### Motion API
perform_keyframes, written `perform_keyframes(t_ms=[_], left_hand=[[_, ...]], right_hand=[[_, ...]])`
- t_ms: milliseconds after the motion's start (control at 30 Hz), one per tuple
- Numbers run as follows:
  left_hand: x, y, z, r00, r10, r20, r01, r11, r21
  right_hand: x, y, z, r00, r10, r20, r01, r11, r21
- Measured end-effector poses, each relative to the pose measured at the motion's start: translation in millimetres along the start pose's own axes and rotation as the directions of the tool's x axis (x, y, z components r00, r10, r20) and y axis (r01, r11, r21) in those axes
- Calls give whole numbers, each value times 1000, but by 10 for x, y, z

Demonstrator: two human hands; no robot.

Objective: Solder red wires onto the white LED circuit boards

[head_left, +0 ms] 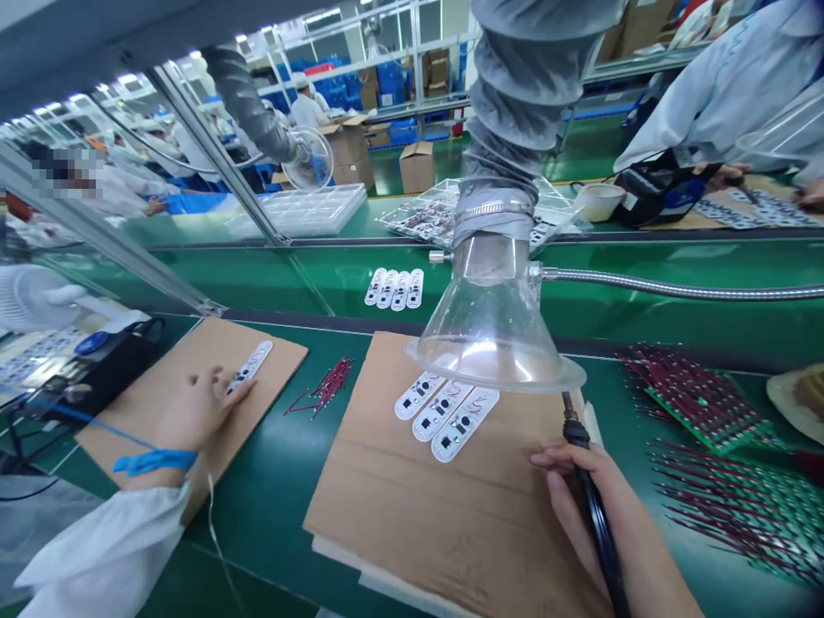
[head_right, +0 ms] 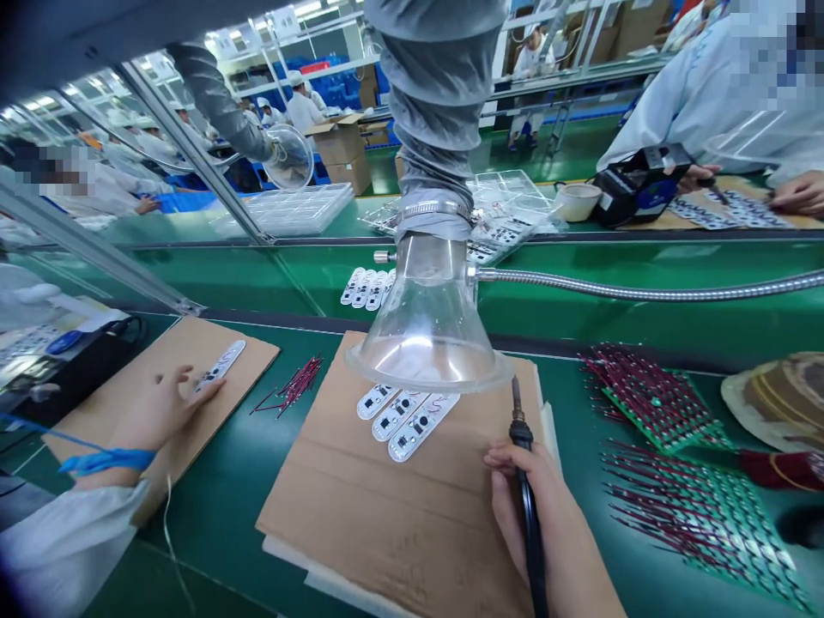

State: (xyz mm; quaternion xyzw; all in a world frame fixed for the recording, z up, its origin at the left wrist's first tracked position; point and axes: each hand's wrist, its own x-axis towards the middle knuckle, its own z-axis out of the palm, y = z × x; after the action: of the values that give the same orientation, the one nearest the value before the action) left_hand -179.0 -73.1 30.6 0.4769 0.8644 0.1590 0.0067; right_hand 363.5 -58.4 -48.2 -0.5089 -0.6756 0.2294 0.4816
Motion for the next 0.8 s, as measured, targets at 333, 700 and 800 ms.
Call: perform_keyframes(t_ms=[333,700,800], left_hand=[[38,653,245,981,112,159,-109,994,-31],[-913,1923,676,705,598,381,-499,800,-333],[-992,1885,662,667,625,406,-511,780,-361]], right_hand=[[26,-385,-94,981,-17,192,25,999,-41],[-59,-278,-42,957,-28,288,30,1000,0],[15,-249,-12,924,42,381,-48,999,6]])
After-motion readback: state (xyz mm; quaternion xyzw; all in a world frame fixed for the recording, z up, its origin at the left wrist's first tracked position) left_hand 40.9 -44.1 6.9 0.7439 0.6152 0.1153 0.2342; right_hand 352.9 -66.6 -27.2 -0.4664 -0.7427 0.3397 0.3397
